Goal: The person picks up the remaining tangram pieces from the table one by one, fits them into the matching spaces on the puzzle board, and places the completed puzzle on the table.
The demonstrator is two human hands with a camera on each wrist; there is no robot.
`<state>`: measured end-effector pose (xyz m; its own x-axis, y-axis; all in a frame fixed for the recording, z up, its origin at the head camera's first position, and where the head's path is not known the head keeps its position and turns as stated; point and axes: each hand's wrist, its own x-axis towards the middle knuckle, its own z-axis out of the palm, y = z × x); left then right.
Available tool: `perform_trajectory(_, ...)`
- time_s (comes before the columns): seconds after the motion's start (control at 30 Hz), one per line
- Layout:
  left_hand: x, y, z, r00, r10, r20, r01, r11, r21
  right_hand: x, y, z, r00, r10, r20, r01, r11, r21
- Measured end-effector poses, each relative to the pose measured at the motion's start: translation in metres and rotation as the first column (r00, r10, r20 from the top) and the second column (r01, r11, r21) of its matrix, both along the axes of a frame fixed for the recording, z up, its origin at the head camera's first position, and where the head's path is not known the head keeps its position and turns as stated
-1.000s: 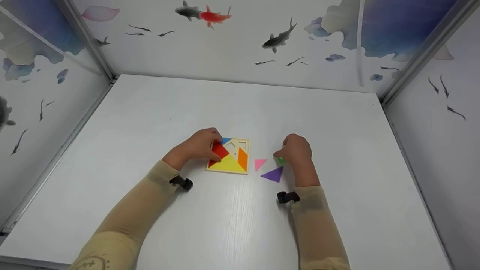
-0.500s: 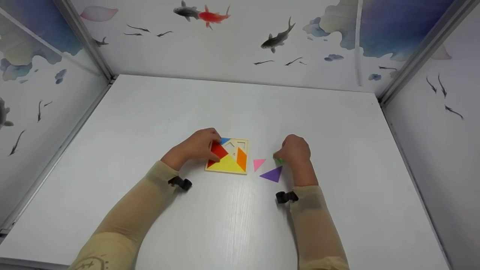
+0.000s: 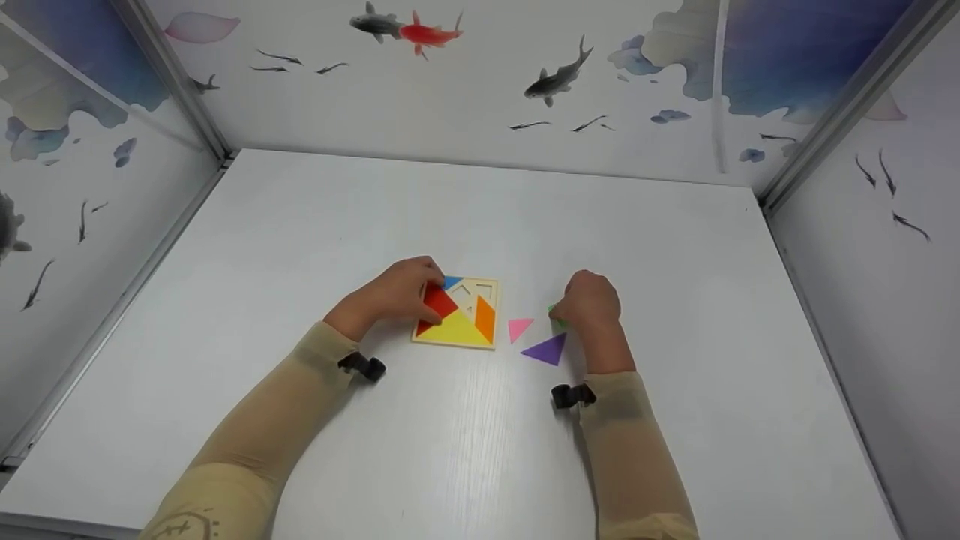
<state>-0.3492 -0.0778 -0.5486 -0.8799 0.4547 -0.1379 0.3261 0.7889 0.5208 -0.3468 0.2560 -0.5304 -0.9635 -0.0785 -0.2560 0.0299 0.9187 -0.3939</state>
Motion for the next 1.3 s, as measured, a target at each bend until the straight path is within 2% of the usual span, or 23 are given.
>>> perform_trajectory(0.2, 0.001, -0.004, -0.002, 1.000, 0.003, -0.006, -0.004, 0.999, -0.036, 0.001, -0.005, -0.002, 1.000, 0.004, -0.006, -0.004, 1.000, -0.009)
perform_trajectory(0.73, 0.003, 0.001, 0.006, 1.000, -0.002, 0.002, 0.002, 1.000, -0.021, -0.002, 0.004, -0.004, 0.999, -0.033, 0.029, 0.034, 0.998, -0.057)
perform_trajectory(0.9, 0.002, 0.001, 0.006, 1.000, -0.001, -0.003, 0.001, 1.000, -0.016, -0.002, 0.005, -0.003, 0.998, -0.039, 0.042, 0.042, 0.996, -0.073)
perform_trajectory(1.13, 0.001, 0.001, 0.003, 1.000, -0.008, -0.015, 0.008, 1.000, -0.014, -0.005, 0.007, -0.004, 1.000, 0.004, -0.005, -0.005, 0.997, -0.078)
perform_trajectory(1.3, 0.001, 0.001, 0.002, 1.000, 0.002, -0.013, -0.002, 1.000, 0.003, -0.006, 0.008, -0.006, 1.000, -0.007, -0.007, 0.007, 0.997, -0.079)
